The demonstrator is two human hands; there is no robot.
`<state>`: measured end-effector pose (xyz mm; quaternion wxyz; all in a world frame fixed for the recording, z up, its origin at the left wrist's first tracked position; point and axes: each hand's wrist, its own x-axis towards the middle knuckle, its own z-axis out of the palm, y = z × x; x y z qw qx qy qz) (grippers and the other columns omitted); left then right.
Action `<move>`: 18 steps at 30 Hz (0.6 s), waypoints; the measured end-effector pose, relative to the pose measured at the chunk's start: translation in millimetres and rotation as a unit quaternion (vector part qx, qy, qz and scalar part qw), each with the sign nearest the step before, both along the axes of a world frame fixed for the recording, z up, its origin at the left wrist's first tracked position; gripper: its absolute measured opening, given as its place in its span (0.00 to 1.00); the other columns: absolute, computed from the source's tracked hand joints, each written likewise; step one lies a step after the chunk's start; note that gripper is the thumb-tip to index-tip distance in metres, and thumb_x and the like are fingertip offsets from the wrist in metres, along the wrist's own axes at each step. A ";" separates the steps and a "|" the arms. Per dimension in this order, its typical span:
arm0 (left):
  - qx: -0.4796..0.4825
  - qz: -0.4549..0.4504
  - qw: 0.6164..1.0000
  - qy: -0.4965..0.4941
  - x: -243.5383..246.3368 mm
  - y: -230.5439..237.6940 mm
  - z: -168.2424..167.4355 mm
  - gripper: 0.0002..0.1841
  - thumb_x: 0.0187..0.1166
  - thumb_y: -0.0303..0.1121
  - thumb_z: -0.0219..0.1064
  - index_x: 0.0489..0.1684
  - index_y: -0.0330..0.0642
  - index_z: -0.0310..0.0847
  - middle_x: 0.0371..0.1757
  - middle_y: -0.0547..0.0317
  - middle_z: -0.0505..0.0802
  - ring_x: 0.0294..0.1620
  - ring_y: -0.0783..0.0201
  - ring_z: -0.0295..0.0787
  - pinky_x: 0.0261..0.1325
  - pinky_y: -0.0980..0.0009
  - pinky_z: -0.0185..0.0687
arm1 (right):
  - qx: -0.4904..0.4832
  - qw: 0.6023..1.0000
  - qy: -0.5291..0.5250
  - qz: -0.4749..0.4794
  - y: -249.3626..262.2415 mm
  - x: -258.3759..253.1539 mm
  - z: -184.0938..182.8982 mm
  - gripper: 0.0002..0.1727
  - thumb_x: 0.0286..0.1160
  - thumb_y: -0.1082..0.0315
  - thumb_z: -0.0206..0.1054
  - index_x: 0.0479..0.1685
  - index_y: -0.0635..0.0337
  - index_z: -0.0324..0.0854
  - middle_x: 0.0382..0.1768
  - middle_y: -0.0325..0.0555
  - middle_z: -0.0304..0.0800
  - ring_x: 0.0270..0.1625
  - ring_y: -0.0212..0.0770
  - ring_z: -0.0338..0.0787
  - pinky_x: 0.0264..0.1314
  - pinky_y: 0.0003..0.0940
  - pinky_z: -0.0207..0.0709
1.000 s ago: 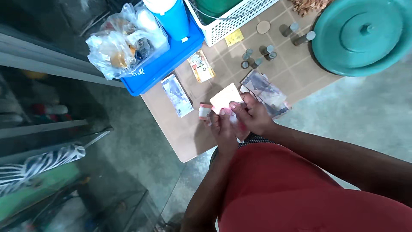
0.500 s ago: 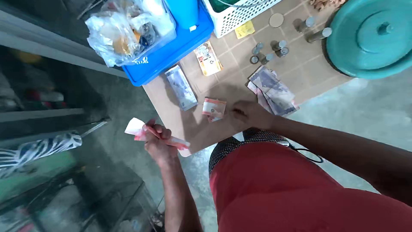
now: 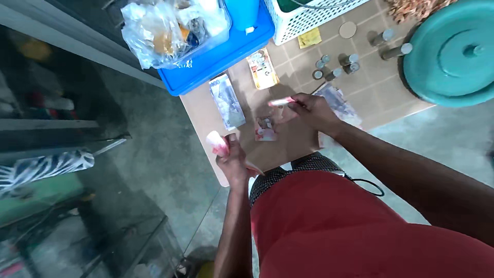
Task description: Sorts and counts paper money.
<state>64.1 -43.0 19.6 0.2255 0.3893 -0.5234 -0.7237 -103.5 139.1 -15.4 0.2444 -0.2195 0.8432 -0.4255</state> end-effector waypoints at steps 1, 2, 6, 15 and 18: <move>-0.008 -0.034 0.999 -0.014 -5.4 4.5 1.3 0.06 0.85 0.32 0.63 0.46 0.45 0.86 0.21 0.70 0.82 0.12 0.81 0.66 0.16 0.83 0.66 | -0.027 1.000 -0.003 0.003 2.2 1.1 9.6 0.15 0.88 0.64 0.60 0.57 0.68 0.85 0.43 0.57 0.90 0.43 0.47 0.90 0.53 0.49 0.84; -0.010 -0.074 0.997 -0.020 -9.9 8.2 2.9 0.08 0.84 0.31 0.64 0.53 0.43 0.86 0.29 0.68 0.88 0.14 0.81 0.68 0.17 0.84 0.67 | -0.061 0.998 -0.007 0.016 1.7 6.1 19.9 0.14 0.87 0.65 0.61 0.53 0.68 0.85 0.38 0.52 0.89 0.38 0.40 0.88 0.47 0.42 0.85; 0.026 -0.149 0.988 -0.026 -22.2 13.0 10.7 0.02 0.75 0.28 0.73 0.39 0.45 0.88 0.24 0.67 0.88 0.18 0.77 0.78 0.24 0.78 0.78 | -0.192 0.978 -0.033 0.068 -19.1 31.0 47.4 0.12 0.87 0.68 0.61 0.47 0.67 0.87 0.30 0.39 0.88 0.29 0.21 0.83 0.35 0.19 0.82; -0.050 -0.103 0.990 -0.083 8.9 -43.9 13.0 0.06 0.74 0.21 0.67 0.29 0.43 0.83 0.14 0.71 0.81 0.13 0.78 0.71 0.19 0.80 0.71 | 0.063 0.937 0.241 0.244 -28.1 51.8 -58.2 0.29 0.74 0.61 0.73 0.75 0.61 0.81 0.74 0.61 0.81 0.73 0.68 0.79 0.65 0.68 0.75; -0.107 -0.192 0.970 -0.103 9.8 -34.6 13.9 0.06 0.68 0.19 0.70 0.39 0.37 0.84 0.30 0.71 0.92 0.30 0.81 0.86 0.38 0.79 0.85 | 0.042 0.958 0.180 0.221 -30.7 42.1 -49.8 0.18 0.84 0.72 0.60 0.68 0.64 0.85 0.65 0.61 0.88 0.69 0.67 0.84 0.69 0.66 0.74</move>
